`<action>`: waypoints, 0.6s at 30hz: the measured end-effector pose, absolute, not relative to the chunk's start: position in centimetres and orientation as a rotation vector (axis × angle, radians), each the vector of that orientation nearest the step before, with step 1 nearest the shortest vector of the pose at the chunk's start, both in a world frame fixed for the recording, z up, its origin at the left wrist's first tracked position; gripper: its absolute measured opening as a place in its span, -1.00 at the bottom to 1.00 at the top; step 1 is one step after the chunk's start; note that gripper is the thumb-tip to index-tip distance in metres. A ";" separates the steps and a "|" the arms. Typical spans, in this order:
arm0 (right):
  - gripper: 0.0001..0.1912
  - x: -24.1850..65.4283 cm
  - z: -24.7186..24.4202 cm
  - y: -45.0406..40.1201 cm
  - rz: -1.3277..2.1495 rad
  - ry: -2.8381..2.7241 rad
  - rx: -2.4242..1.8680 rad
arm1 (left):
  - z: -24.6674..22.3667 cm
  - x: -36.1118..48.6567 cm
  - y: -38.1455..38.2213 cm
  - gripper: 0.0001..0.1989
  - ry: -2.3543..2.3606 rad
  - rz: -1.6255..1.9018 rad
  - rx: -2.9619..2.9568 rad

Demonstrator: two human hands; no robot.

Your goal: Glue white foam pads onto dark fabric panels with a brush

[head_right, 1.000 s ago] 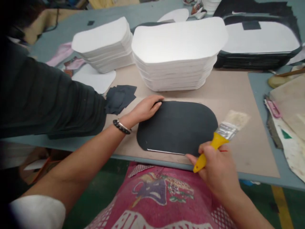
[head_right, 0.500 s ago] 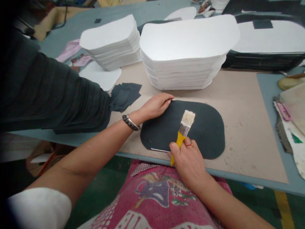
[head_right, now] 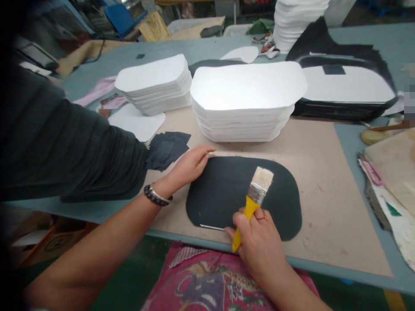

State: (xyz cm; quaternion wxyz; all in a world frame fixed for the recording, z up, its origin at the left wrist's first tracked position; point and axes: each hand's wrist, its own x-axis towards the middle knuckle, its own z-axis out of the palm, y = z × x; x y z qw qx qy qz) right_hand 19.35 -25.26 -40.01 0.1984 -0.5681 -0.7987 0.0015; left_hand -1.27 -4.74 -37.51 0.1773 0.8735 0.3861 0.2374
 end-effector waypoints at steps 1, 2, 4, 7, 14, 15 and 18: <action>-0.79 20.4 -40.1 -25.4 0.000 -2.213 -1.597 | -37.2 -2.2 -5.8 -0.67 1.104 0.689 2.472; -0.78 21.5 -40.1 -25.5 -0.008 -2.200 -1.605 | -37.0 -3.1 -7.2 -0.69 1.097 0.693 2.478; -0.77 23.9 -40.4 -26.1 -0.017 -2.197 -1.595 | -36.5 -4.6 -10.5 -0.72 1.047 0.652 2.494; -0.76 26.2 -40.8 -27.1 -0.010 -2.247 -1.565 | -36.2 -5.6 -15.5 -0.64 0.928 0.445 2.574; -0.85 26.3 -41.7 -27.9 -0.103 -2.345 -1.569 | -38.2 -5.0 -18.7 -0.68 0.900 0.276 2.729; -0.86 26.3 -41.8 -27.9 -0.100 -2.353 -1.565 | -38.5 -4.9 -18.7 -0.71 0.899 0.282 2.740; -0.87 26.4 -41.9 -27.8 -0.104 -2.360 -1.558 | -39.0 -4.9 -18.7 -0.73 0.887 0.296 2.767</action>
